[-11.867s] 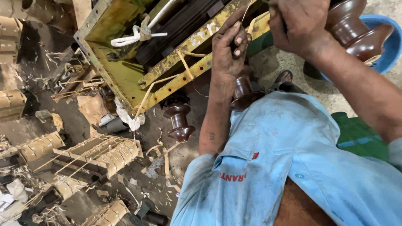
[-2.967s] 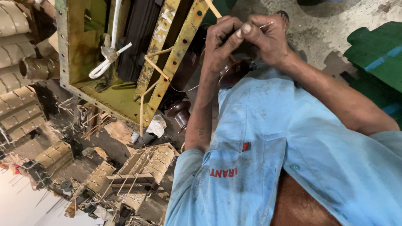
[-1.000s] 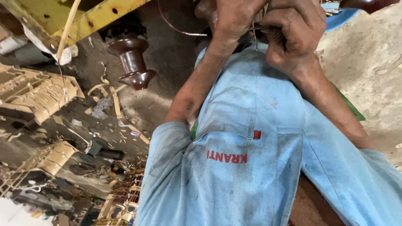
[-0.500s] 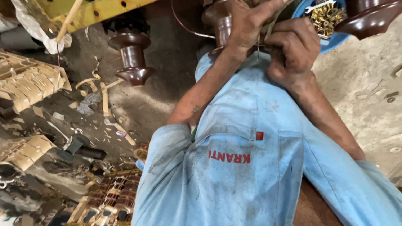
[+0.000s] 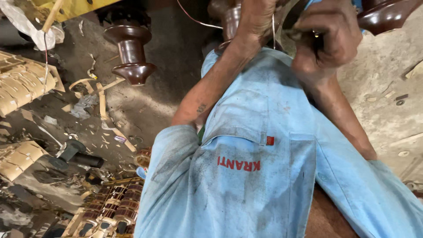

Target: The person works at a yellow metal frame fitted with brown ceramic insulators, threading a wire through an insulator and bending and securing the wire end by hand. They use pliers to cut and shape the wire and a file or abrasive stick to smooth it, repeating the process on successive insulators along the frame.

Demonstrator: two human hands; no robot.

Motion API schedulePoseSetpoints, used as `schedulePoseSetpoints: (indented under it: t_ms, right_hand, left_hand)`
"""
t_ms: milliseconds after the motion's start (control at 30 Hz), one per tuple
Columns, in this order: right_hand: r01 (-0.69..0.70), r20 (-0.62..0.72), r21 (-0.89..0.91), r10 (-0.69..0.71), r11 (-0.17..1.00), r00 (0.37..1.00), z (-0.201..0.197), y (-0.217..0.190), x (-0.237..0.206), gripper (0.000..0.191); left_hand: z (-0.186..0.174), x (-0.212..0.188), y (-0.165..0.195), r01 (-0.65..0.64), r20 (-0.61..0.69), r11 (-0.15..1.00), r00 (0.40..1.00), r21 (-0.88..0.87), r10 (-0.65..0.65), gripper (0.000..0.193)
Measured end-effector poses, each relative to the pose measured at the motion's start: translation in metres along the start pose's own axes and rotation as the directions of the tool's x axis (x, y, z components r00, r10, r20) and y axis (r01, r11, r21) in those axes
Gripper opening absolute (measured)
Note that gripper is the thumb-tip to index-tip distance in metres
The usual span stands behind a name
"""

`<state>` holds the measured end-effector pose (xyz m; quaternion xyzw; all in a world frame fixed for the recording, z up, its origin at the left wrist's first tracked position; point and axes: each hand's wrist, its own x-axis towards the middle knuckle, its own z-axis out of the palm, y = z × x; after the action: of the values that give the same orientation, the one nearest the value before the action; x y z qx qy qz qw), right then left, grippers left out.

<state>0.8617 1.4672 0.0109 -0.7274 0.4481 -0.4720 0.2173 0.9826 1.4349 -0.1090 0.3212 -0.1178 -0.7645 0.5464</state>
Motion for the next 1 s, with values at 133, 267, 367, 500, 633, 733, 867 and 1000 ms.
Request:
schedulePoseSetpoints:
  t_ms: [133,267,367,500,633,733,867,1000]
  right_hand:
    - [0.011,0.011,0.004,-0.011,1.000,1.000,0.007,-0.008,0.000,0.027]
    - [0.028,0.048,0.088,-0.032,0.996,0.998,0.014,-0.014,0.007,0.024]
    - [0.007,-0.081,0.193,0.009,0.981,0.997,0.012,-0.013,0.016,0.021]
    - [0.132,-0.030,0.232,-0.129,0.964,0.991,0.003,-0.012,0.022,0.018]
    - [0.107,-0.057,0.194,-0.098,0.975,0.994,-0.001,-0.007,0.023,0.016]
    - [-0.045,0.032,0.147,0.040,0.988,0.999,0.007,-0.003,0.021,0.016]
    - [-0.077,-0.036,0.101,0.081,0.992,0.996,0.022,0.000,0.015,0.021]
    - [-0.229,-0.127,0.193,0.256,0.954,0.958,0.028,0.003,0.015,0.019]
  left_hand:
    - [-0.013,0.005,-0.004,-0.125,0.096,0.992,0.988,0.003,0.125,0.028]
    - [-0.019,0.010,-0.007,-0.014,-0.034,0.998,0.999,0.067,0.017,0.027]
    - [-0.020,0.010,-0.005,0.061,-0.061,0.994,0.997,0.086,-0.056,0.027]
    - [-0.024,0.006,-0.001,-0.072,0.012,0.995,0.997,0.069,0.071,0.026]
    - [-0.024,0.009,0.001,-0.009,-0.043,0.995,0.999,0.101,0.013,0.026]
    - [-0.023,0.008,0.002,-0.041,-0.035,0.994,0.998,0.101,0.045,0.025]
    - [-0.018,0.004,0.001,-0.166,0.038,0.983,0.986,0.080,0.163,0.025]
    - [-0.010,0.010,-0.001,-0.052,-0.052,0.989,0.997,0.138,0.060,0.024]
